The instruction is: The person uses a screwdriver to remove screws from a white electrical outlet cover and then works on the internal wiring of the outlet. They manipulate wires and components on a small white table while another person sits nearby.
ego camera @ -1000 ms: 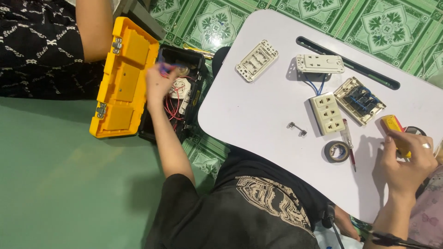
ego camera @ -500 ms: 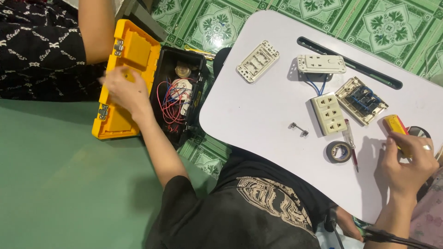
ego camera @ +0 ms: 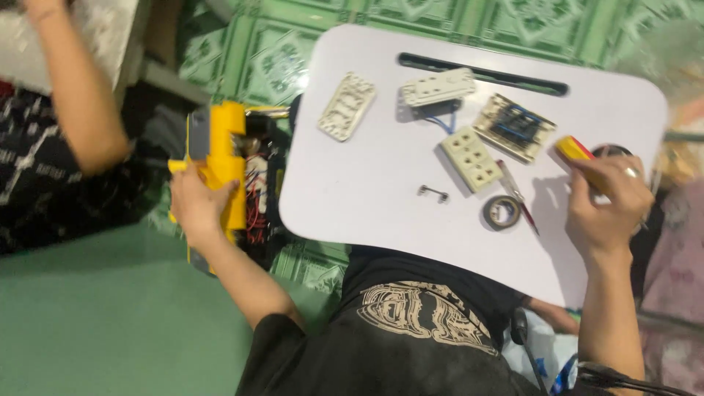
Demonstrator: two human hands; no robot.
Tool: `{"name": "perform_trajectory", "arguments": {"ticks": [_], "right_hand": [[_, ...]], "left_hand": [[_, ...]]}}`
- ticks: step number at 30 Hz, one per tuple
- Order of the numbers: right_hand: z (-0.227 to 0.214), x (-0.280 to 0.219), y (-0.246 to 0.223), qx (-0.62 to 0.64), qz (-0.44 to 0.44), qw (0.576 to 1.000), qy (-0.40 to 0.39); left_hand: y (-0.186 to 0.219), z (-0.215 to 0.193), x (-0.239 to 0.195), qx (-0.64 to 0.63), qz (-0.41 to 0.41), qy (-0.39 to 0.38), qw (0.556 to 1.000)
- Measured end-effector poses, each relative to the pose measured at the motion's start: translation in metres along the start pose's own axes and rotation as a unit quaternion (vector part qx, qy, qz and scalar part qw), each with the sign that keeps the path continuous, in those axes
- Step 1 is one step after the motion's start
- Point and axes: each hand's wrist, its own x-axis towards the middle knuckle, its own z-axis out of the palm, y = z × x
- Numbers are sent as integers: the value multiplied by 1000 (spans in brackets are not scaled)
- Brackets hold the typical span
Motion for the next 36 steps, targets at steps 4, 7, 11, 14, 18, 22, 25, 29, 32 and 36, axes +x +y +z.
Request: {"name": "perform_trajectory", "arguments": {"ticks": [4,7,11,14,18,22,25,29,32,36], "right_hand": [[-3,7,-4,6,20,999,24],[-2,15,-3,15,-7,1000,23],[11,30,-8,42,-4,999,28],[25,41,-13,37,-6,999,3],[49,49,-25,-3,-48,998,-50],[65,51,-40,-21,-72,997,-17],[74,46,-39,-7,-82,997,-5],[78,37,-37,-7,-61,998,-9],[86,34,-28,5,-74,997,-16],[84,40,-40,-39,-102,993,-54]], "left_hand": [[55,-15,-16,-41,28,-45,998],[96,-22,-20,-110,191,136,966],[181,-29,-24,-285,410,173,849],[239,-19,-32,-284,523,92,798],[293,12,-39,-137,593,14,793],[307,31,-37,-60,579,-19,813],[306,39,-33,-191,572,14,798],[302,65,-26,-393,528,3,753],[301,68,-27,-468,476,-5,745],[302,61,-37,-520,435,-26,734]]}}
